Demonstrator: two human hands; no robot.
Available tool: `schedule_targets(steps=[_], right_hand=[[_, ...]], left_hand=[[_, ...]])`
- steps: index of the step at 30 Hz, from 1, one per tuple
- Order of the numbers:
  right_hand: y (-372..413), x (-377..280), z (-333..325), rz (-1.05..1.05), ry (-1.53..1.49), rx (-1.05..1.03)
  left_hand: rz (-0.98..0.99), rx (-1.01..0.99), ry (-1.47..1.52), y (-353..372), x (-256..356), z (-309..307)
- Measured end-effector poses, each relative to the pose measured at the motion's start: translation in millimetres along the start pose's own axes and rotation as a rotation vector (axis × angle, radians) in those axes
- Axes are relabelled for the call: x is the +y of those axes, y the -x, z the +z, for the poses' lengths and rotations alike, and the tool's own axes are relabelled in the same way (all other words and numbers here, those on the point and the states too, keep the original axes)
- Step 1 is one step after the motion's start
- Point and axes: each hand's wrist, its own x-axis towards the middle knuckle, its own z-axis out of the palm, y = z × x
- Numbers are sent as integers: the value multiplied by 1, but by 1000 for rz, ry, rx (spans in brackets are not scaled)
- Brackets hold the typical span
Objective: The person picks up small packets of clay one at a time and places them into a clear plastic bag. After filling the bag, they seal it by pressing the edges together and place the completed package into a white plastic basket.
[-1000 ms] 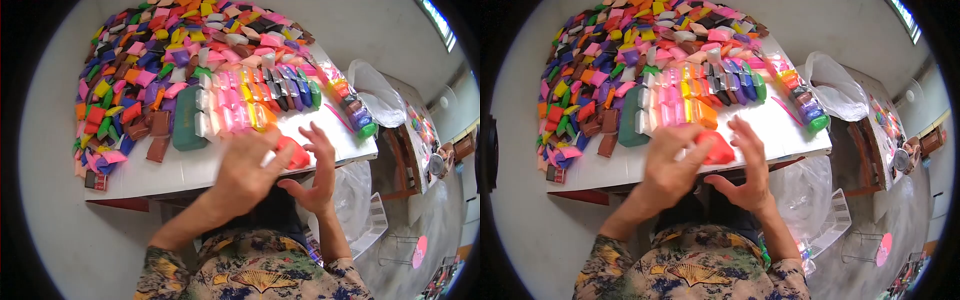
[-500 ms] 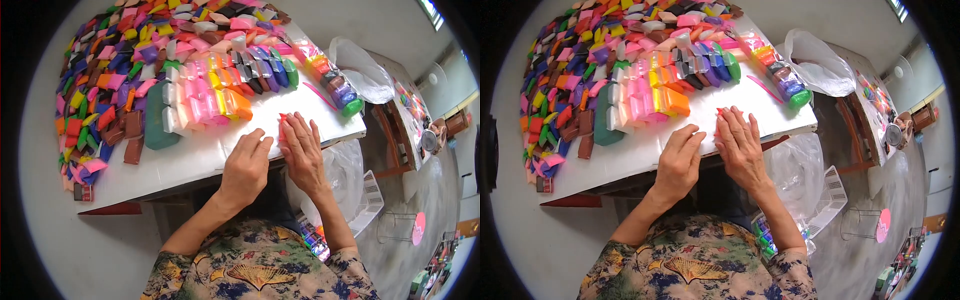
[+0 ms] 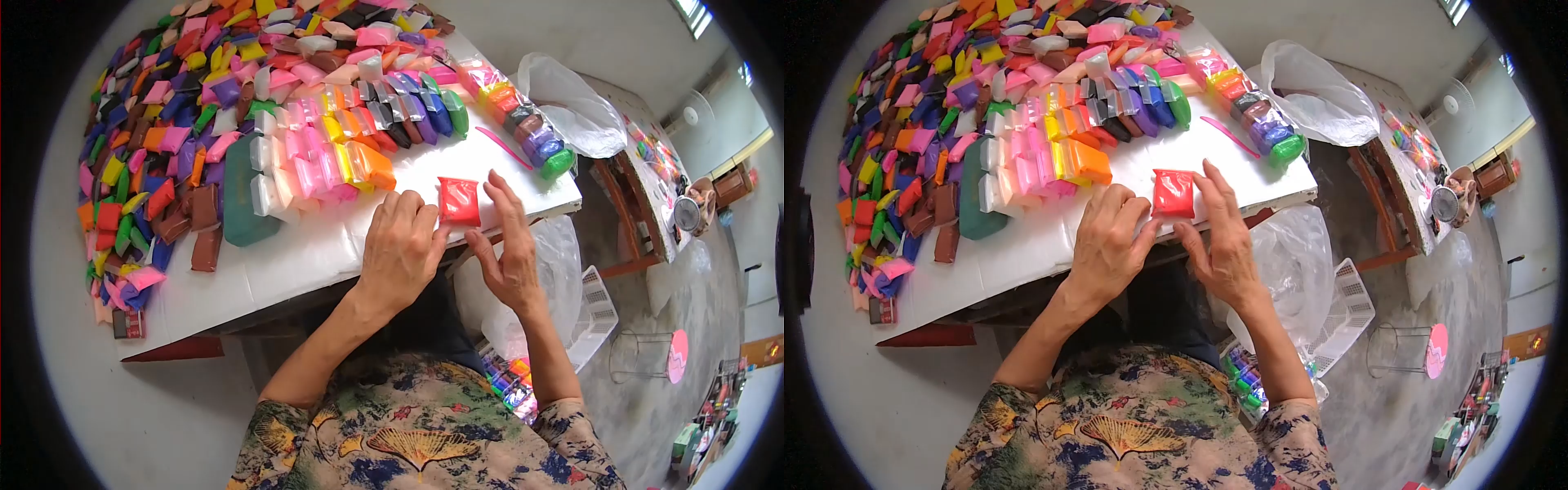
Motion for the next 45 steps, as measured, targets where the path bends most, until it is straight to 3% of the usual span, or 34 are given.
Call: schedule_targets(steps=[7,16,20,27,30,36,45], right_hand=[[3,11,3,-166,424,7],[-1,7,13,-280,503,116],[2,3,16,-202,538,139],[-5,-29,10,283,20,24],[-15,-32,12,358,-197,7],[-24,-13,22,392,-514,-61],[-64,-10,42,182,-216,-147]], left_hand=[[43,9,-42,-2,0,6],[162,52,-117,-2,-4,12],[153,90,-83,2,-4,12],[269,241,-114,13,-2,13],[283,251,-82,15,-1,10],[272,226,8,19,-7,4],[29,276,34,36,-16,-9]])
